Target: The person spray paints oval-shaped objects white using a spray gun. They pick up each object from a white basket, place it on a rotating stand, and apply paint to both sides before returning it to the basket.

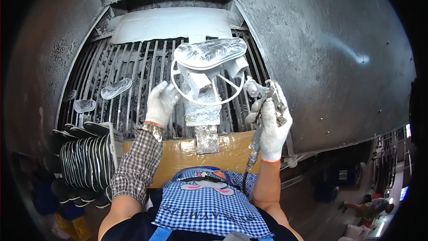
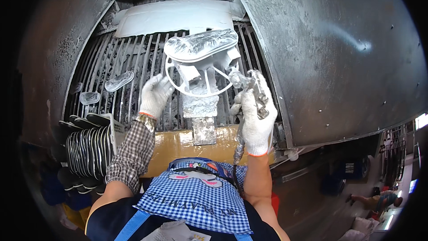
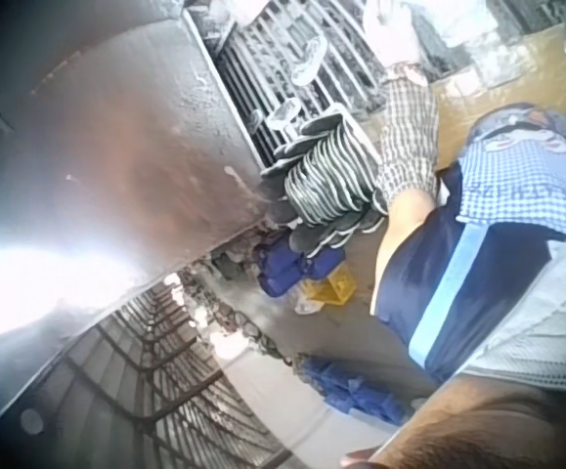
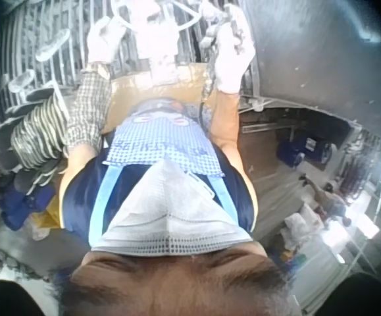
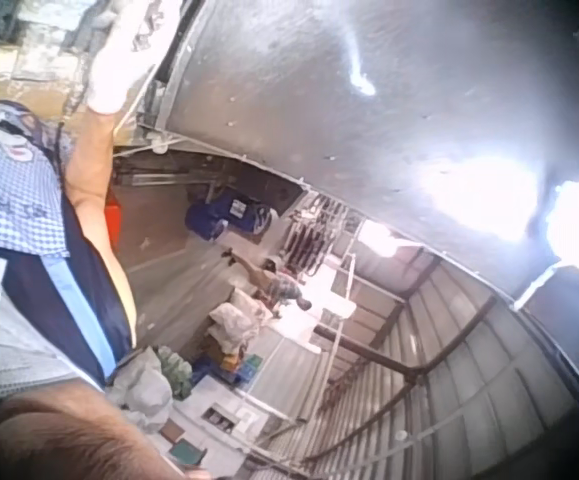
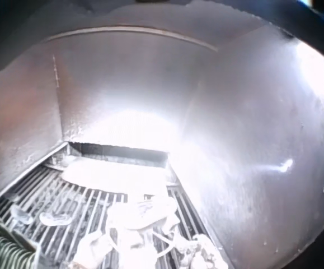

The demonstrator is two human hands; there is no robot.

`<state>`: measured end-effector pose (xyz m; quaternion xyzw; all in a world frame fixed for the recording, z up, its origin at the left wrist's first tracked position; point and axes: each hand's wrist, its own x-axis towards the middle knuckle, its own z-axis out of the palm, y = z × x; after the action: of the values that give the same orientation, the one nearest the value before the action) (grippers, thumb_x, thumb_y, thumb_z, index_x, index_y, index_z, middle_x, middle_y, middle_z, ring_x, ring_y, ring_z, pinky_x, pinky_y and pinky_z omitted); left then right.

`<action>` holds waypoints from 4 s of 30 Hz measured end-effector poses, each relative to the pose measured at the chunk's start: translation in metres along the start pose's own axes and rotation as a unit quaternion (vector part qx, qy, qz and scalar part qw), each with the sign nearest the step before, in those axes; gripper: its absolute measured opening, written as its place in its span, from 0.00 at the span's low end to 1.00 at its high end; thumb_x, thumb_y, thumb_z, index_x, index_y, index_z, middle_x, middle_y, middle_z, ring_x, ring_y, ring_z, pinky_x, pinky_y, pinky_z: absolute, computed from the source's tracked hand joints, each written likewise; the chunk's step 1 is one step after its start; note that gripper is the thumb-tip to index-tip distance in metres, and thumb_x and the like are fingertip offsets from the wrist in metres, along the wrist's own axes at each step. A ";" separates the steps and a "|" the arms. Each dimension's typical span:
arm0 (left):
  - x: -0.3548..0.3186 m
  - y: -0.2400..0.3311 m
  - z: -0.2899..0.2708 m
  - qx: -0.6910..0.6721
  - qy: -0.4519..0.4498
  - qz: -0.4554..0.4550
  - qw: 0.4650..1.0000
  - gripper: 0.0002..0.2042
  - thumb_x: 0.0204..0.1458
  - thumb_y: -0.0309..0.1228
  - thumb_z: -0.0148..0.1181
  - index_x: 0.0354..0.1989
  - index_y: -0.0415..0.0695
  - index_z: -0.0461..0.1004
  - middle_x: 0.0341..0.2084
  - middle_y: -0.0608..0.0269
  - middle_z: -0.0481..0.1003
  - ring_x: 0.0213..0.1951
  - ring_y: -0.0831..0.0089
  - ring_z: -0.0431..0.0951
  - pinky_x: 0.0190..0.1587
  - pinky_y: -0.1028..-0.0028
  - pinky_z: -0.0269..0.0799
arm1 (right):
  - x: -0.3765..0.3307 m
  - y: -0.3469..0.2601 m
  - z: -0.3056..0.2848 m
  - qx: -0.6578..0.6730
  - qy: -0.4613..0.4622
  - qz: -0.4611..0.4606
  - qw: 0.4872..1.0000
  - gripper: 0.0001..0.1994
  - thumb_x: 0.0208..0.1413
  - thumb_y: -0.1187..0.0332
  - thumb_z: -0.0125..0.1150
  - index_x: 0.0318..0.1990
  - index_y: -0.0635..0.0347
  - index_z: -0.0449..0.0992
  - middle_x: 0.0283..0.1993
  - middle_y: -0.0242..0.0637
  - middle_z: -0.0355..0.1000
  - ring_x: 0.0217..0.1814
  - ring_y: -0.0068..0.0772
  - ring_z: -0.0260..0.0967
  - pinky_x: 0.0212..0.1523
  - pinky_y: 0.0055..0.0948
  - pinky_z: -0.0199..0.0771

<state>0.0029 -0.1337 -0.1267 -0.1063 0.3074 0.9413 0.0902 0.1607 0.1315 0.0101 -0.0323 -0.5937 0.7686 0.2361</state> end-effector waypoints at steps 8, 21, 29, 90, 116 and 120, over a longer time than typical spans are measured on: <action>-0.040 -0.048 -0.023 -0.033 -0.005 -0.106 0.994 0.14 0.65 0.33 0.58 0.53 0.36 0.72 0.50 0.45 0.79 0.53 0.51 0.81 0.57 0.51 0.81 | 0.003 0.023 -0.040 -0.088 0.063 -0.056 0.993 0.27 0.75 0.69 0.58 0.76 0.68 0.62 0.54 0.41 0.79 0.40 0.18 0.73 0.38 0.21 0.78; -0.053 -0.038 0.007 -0.046 -0.096 -0.100 0.989 0.26 0.68 0.34 0.55 0.69 0.32 0.65 0.63 0.41 0.73 0.65 0.48 0.76 0.69 0.48 0.73 | -0.030 0.198 -0.182 -0.377 0.116 0.107 0.913 0.29 0.70 0.62 0.63 0.72 0.70 0.68 0.62 0.51 0.79 0.63 0.39 0.77 0.66 0.34 0.72; -0.056 -0.037 -0.005 0.139 -0.018 0.018 0.990 0.20 0.67 0.33 0.59 0.65 0.37 0.71 0.52 0.56 0.80 0.49 0.66 0.82 0.52 0.65 0.79 | -0.066 0.242 -0.199 -0.420 0.141 0.232 0.866 0.28 0.69 0.57 0.62 0.70 0.65 0.72 0.60 0.56 0.80 0.63 0.52 0.78 0.66 0.40 0.73; 0.072 -0.014 -0.229 -0.093 0.279 -0.008 0.956 0.23 0.67 0.50 0.60 0.57 0.43 0.67 0.41 0.59 0.70 0.39 0.67 0.72 0.40 0.66 0.72 | -0.058 0.251 -0.204 -0.525 0.040 0.233 0.817 0.26 0.72 0.65 0.59 0.71 0.75 0.69 0.69 0.54 0.75 0.71 0.44 0.72 0.73 0.33 0.65; -0.314 0.184 -0.099 0.827 0.247 0.064 0.501 0.27 0.50 0.41 0.72 0.54 0.34 0.80 0.36 0.46 0.84 0.35 0.54 0.86 0.41 0.63 0.81 | -0.055 0.223 -0.176 -0.422 0.024 0.265 0.866 0.08 0.70 0.65 0.58 0.43 0.60 0.75 0.22 0.34 0.71 0.17 0.29 0.67 0.15 0.30 0.67; -0.330 0.172 -0.121 0.822 0.276 -0.130 0.481 0.31 0.46 0.45 0.70 0.55 0.36 0.79 0.38 0.41 0.83 0.41 0.46 0.85 0.48 0.58 0.80 | -0.052 0.224 -0.173 -0.443 0.017 0.273 0.854 0.07 0.70 0.65 0.58 0.46 0.59 0.74 0.22 0.34 0.70 0.16 0.28 0.67 0.15 0.30 0.67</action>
<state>0.2975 -0.3774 -0.0413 -0.2770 0.9326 0.1593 0.1678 0.1912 0.2250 -0.2606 -0.3073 -0.8345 0.4571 -0.0122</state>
